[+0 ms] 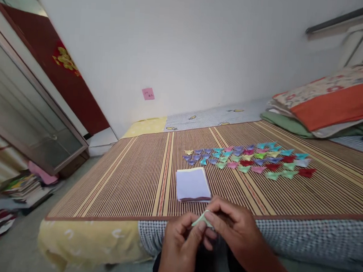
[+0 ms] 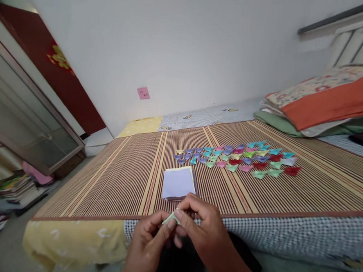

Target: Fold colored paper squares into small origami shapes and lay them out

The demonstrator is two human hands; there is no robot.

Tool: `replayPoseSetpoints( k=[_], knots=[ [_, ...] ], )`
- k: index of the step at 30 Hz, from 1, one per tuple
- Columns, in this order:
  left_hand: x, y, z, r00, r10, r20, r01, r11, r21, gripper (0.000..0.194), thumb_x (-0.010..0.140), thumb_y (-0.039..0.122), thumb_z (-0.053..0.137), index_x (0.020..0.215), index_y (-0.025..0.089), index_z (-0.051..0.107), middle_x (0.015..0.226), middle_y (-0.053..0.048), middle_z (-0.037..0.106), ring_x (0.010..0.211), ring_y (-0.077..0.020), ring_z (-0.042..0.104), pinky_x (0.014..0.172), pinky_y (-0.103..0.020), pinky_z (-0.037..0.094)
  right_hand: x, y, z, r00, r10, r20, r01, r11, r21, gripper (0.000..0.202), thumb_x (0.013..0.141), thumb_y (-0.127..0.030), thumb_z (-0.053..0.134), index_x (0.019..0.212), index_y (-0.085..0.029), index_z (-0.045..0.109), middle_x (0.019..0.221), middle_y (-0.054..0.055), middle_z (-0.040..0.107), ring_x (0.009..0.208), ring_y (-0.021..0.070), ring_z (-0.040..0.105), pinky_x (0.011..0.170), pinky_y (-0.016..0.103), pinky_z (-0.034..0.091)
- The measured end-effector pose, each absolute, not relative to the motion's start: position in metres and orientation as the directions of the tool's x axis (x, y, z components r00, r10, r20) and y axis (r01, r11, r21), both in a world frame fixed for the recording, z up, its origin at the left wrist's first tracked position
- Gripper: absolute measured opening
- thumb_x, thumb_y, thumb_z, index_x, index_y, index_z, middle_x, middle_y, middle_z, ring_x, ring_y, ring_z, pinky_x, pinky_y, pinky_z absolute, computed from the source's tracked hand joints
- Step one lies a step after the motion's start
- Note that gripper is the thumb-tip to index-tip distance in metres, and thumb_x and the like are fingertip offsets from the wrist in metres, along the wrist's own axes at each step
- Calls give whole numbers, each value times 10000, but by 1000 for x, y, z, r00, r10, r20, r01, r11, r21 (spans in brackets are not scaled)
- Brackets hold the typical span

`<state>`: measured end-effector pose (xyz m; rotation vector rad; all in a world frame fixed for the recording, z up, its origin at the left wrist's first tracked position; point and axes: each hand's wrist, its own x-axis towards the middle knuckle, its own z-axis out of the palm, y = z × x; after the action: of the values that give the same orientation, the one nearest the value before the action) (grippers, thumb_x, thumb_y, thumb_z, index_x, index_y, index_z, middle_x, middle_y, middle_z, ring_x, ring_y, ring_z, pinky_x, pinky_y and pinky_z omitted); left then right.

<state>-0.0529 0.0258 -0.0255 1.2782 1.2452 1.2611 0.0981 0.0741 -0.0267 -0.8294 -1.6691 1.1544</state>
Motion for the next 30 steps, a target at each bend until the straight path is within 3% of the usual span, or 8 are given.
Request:
replayPoseSetpoints(
  k=[3, 7, 12, 17, 24, 30],
  knots=[
    [-46, 5, -20, 9, 992, 122, 141, -122, 983, 463, 1002, 491, 555, 780, 143, 765, 615, -51, 703, 585, -140, 600, 589, -231, 419, 108, 56, -22, -376, 879, 293, -12, 312, -950, 281, 969, -333, 581, 723, -196, 585, 649, -33, 540, 623, 137, 532, 615, 258, 427],
    [-36, -13, -13, 12, 981, 195, 208, -193, 959, 460, 999, 484, 564, 741, 156, 757, 633, -55, 723, 590, -149, 621, 600, -238, 447, 119, 38, -14, -459, 851, 254, -51, 260, -964, 259, 987, -324, 556, 757, -205, 563, 617, -35, 572, 612, 141, 553, 626, 259, 436],
    [-24, -27, -12, -36, 985, 169, 136, -163, 977, 416, 963, 490, 619, 707, 171, 698, 618, -45, 724, 590, -168, 651, 604, -249, 476, 132, 22, -5, -417, 848, 326, 17, 366, -930, 272, 978, -329, 583, 737, -202, 572, 657, -28, 565, 646, 143, 526, 631, 258, 413],
    [-19, -38, -8, -33, 968, 249, 236, -234, 943, 443, 993, 462, 576, 663, 178, 658, 605, -19, 661, 603, -152, 611, 643, -249, 441, 141, 10, -1, -440, 838, 324, -20, 351, -936, 280, 982, -366, 594, 762, -193, 599, 679, -31, 542, 656, 138, 499, 626, 255, 402],
    [-15, -52, 1, 21, 969, 247, 222, -245, 944, 422, 1011, 452, 547, 686, 190, 612, 615, -4, 650, 603, -145, 579, 627, -249, 412, 145, -7, 6, -396, 842, 366, -2, 398, -917, 285, 982, -358, 607, 753, -188, 612, 678, -31, 553, 665, 136, 513, 639, 252, 406],
    [-19, -62, 1, -75, 945, 318, 176, -302, 937, 409, 1027, 437, 521, 703, 195, 585, 626, 8, 621, 626, -143, 568, 650, -249, 417, 141, -17, 7, -533, 793, 297, -43, 325, -945, 344, 979, -448, 630, 767, -177, 647, 709, -4, 635, 660, 142, 545, 632, 255, 415]
  ],
)
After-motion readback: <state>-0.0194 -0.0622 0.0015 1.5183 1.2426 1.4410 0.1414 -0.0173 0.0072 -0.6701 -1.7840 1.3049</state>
